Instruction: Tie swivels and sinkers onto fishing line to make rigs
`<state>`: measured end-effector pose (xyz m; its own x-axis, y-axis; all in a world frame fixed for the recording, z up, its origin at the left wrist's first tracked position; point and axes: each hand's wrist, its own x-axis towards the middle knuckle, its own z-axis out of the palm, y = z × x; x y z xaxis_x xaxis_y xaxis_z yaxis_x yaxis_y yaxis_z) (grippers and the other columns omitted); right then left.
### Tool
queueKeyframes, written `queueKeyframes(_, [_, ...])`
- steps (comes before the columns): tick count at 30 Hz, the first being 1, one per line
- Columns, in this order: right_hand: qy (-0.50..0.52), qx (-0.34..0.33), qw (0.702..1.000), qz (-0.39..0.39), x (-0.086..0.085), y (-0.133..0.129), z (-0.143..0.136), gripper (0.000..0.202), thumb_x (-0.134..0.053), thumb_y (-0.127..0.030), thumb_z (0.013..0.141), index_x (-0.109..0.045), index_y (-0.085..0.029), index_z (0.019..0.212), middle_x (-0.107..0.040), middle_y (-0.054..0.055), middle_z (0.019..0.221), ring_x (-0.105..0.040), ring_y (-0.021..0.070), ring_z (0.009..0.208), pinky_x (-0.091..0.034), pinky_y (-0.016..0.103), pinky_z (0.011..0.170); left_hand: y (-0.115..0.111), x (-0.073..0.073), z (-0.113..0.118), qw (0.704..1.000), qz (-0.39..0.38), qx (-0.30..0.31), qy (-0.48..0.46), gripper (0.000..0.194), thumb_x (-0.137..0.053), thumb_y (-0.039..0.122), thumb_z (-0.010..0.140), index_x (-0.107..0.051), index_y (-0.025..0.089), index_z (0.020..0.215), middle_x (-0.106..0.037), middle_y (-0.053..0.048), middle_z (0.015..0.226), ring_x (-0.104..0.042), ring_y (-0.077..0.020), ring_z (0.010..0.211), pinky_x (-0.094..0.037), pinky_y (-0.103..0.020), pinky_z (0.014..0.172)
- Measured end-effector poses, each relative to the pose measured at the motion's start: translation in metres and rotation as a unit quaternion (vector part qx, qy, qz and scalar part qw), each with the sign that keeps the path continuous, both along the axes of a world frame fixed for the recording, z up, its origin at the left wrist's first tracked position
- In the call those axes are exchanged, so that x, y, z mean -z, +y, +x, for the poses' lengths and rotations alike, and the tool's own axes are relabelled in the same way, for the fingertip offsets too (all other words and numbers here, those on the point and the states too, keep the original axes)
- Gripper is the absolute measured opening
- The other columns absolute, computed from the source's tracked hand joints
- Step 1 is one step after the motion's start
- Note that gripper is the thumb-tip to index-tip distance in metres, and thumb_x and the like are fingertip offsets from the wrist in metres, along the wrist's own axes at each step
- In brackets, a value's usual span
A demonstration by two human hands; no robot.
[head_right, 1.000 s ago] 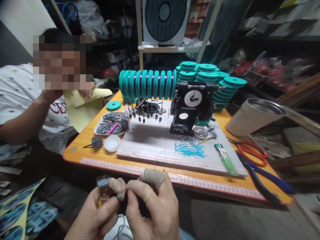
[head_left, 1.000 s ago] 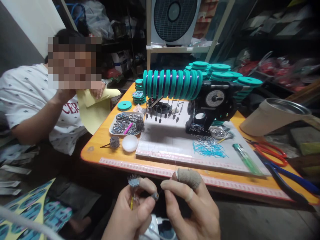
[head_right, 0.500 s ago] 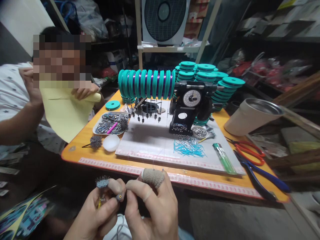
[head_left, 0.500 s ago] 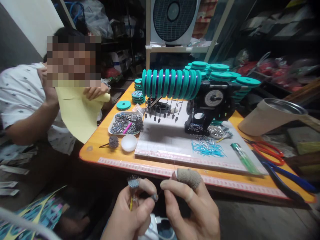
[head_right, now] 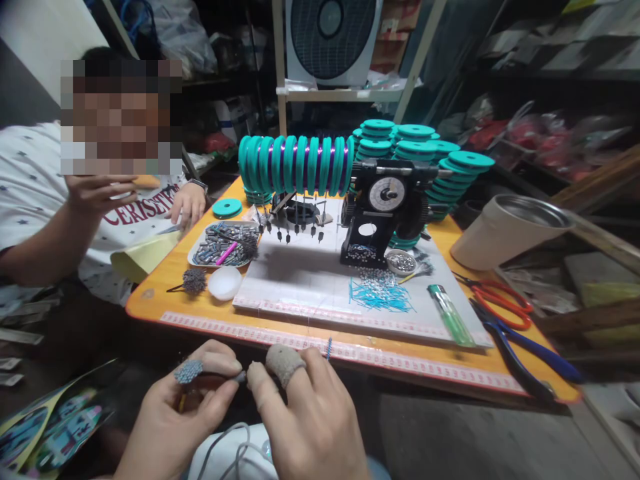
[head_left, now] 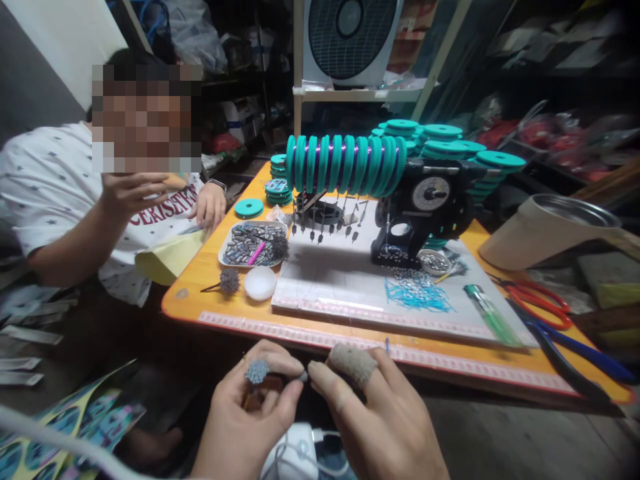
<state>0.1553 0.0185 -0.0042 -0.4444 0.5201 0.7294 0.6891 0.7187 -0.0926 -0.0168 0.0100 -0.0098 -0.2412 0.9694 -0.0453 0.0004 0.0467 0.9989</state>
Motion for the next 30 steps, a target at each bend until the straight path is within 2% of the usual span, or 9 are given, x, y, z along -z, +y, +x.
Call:
queueKeyframes(6, [0.041, -0.039, 0.996, -0.074, 0.010, -0.003, 0.005, 0.030, -0.059, -0.011, 0.094, -0.068, -0.011, 0.122, -0.071, 0.013, 0.096, -0.066, 0.0257, 0.090, -0.059, 0.038, 0.078, -0.002, 0.004, -0.003, 0.999, -0.019, 0.037, 0.022, 0.009, -0.080, 0.021, 0.064, -0.071, 0.022, 0.068, -0.064, -0.002, 0.078, -0.055, -0.0116, 0.061, -0.040, -0.017, 0.049])
queueKeyframes(11, [0.095, -0.090, 0.987, -0.093, 0.011, -0.001, 0.001, 0.030, -0.059, -0.009, 0.095, -0.067, -0.007, 0.124, -0.074, 0.014, 0.102, -0.066, 0.0219, 0.087, -0.059, 0.032, 0.074, -0.005, 0.005, -0.001, 0.995, -0.077, 0.013, -0.056, 0.023, -0.083, 0.025, 0.063, -0.073, 0.019, 0.082, -0.067, -0.001, 0.073, -0.050, -0.0074, 0.053, -0.041, -0.017, 0.050])
queueKeyframes(14, [0.104, -0.110, 0.984, -0.089, 0.006, 0.000, -0.003, 0.028, -0.053, -0.012, 0.099, -0.068, -0.004, 0.122, -0.075, 0.015, 0.099, -0.066, 0.0218, 0.083, -0.059, 0.033, 0.069, 0.000, 0.002, -0.007, 0.990, -0.102, 0.075, -0.055, 0.024, -0.083, 0.029, 0.068, -0.076, 0.019, 0.089, -0.067, -0.001, 0.070, -0.051, -0.0086, 0.054, -0.043, -0.019, 0.054])
queueKeyframes(16, [0.086, -0.113, 0.987, -0.079, 0.002, 0.001, -0.003, 0.029, -0.050, -0.013, 0.100, -0.068, -0.003, 0.121, -0.075, 0.015, 0.094, -0.065, 0.0221, 0.078, -0.058, 0.034, 0.066, 0.005, 0.000, -0.013, 0.986, -0.072, 0.148, -0.011, 0.012, -0.077, 0.029, 0.076, -0.077, 0.018, 0.081, -0.066, -0.002, 0.069, -0.057, -0.0127, 0.062, -0.047, -0.021, 0.062])
queueKeyframes(19, [0.061, -0.119, 0.989, -0.063, 0.000, 0.003, -0.001, 0.030, -0.047, -0.013, 0.101, -0.067, -0.003, 0.121, -0.074, 0.015, 0.091, -0.064, 0.0217, 0.075, -0.056, 0.034, 0.063, 0.009, -0.001, -0.023, 0.975, -0.011, 0.210, 0.071, 0.024, -0.066, 0.030, 0.087, -0.071, 0.017, 0.066, -0.064, -0.004, 0.069, -0.059, -0.0158, 0.070, -0.046, -0.024, 0.068])
queueKeyframes(21, [0.054, -0.116, 0.990, -0.059, 0.000, 0.005, 0.000, 0.029, -0.044, -0.012, 0.102, -0.068, -0.005, 0.116, -0.074, 0.014, 0.091, -0.064, 0.0214, 0.079, -0.055, 0.034, 0.069, 0.008, -0.001, -0.028, 0.974, -0.025, 0.214, 0.065, 0.029, -0.066, 0.036, 0.088, -0.067, 0.017, 0.066, -0.056, -0.001, 0.062, -0.051, -0.0130, 0.060, -0.039, -0.023, 0.058])
queueKeyframes(24, [0.062, -0.090, 0.992, -0.058, 0.002, 0.008, -0.002, 0.024, -0.046, -0.011, 0.101, -0.070, -0.012, 0.105, -0.073, 0.008, 0.089, -0.064, 0.0209, 0.087, -0.047, 0.040, 0.093, 0.001, 0.000, -0.028, 0.968, -0.069, 0.230, -0.072, 0.039, -0.069, 0.051, 0.085, -0.063, 0.018, 0.066, -0.041, 0.003, 0.060, -0.035, -0.0089, 0.051, -0.024, -0.024, 0.049])
queueKeyframes(27, [0.077, -0.062, 0.994, -0.049, 0.002, 0.009, -0.008, 0.023, -0.048, -0.012, 0.101, -0.070, -0.017, 0.098, -0.073, 0.004, 0.088, -0.062, 0.0212, 0.101, -0.027, 0.048, 0.115, -0.005, 0.000, -0.020, 0.960, -0.053, 0.201, -0.189, 0.040, -0.074, 0.053, 0.080, -0.064, 0.017, 0.066, -0.045, 0.002, 0.071, -0.034, -0.0056, 0.050, -0.020, -0.025, 0.049])
queueKeyframes(30, [0.086, -0.040, 0.995, -0.038, -0.001, 0.007, -0.015, 0.027, -0.046, -0.013, 0.102, -0.071, -0.018, 0.097, -0.074, 0.003, 0.092, -0.058, 0.0206, 0.111, -0.019, 0.047, 0.121, -0.009, -0.002, -0.012, 0.967, -0.027, 0.147, -0.207, 0.040, -0.079, 0.051, 0.077, -0.064, 0.016, 0.064, -0.047, 0.002, 0.076, -0.030, -0.0022, 0.049, -0.018, -0.025, 0.050])
